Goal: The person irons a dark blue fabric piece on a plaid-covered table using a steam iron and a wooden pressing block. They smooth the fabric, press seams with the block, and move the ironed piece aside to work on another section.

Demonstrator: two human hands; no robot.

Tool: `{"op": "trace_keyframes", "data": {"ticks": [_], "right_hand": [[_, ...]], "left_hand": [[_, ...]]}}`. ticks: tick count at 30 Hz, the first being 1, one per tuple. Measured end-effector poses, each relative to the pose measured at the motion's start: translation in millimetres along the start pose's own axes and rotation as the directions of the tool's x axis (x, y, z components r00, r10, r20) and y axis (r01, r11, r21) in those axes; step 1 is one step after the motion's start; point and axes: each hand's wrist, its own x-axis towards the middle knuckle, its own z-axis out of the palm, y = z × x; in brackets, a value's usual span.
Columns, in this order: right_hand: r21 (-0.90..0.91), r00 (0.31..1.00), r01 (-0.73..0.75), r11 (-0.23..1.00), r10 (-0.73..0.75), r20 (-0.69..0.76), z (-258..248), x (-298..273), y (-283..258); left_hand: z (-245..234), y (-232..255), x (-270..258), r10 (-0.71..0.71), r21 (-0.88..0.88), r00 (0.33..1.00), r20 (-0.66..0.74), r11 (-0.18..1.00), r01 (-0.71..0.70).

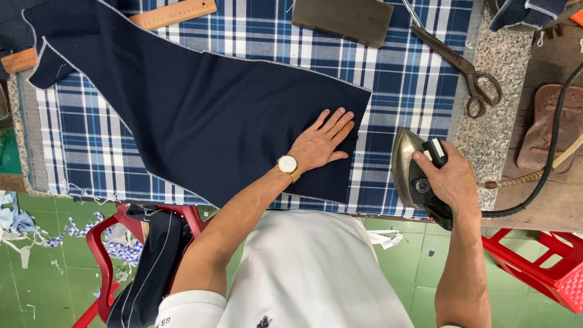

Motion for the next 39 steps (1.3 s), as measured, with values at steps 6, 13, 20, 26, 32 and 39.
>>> {"op": "trace_keyframes", "data": {"ticks": [6, 13, 20, 26, 32, 39], "right_hand": [[-0.075, 0.996, 0.066, 0.995, -0.061, 0.061, -1.1, -0.6, -7.0], [-0.128, 0.998, 0.039, 0.991, -0.032, 0.058, 0.8, 4.0, -19.8], [-0.092, 0.981, 0.105, 0.990, -0.119, -0.156, -2.9, 57.6, 3.7], [-0.091, 0.951, 0.188, 0.978, -0.205, -0.232, -24.3, 100.8, 13.2], [0.077, 0.933, 0.288, 0.954, -0.262, -0.249, -47.2, 103.7, -0.2], [-0.058, 0.959, 0.200, 0.978, -0.207, -0.191, -37.8, 95.3, -1.3]], "left_hand": [[0.7, 0.0, 0.6, -0.003, -0.024, 1.000, 0.011, 1.000, 0.003], [-1.3, -1.0, -0.3, -0.004, -0.024, 1.000, -0.006, 1.000, 0.003], [-1.9, 0.1, 0.6, -0.002, -0.043, 1.000, -0.007, 0.999, 0.002], [-0.9, 0.2, 0.4, -0.003, -0.053, 1.000, -0.028, 0.999, 0.002], [4.5, -2.2, -0.6, 0.000, -0.099, 0.999, -0.034, 0.995, -0.004], [7.0, -1.7, -2.8, -0.011, -0.090, 0.999, -0.033, 0.996, 0.008]]}}
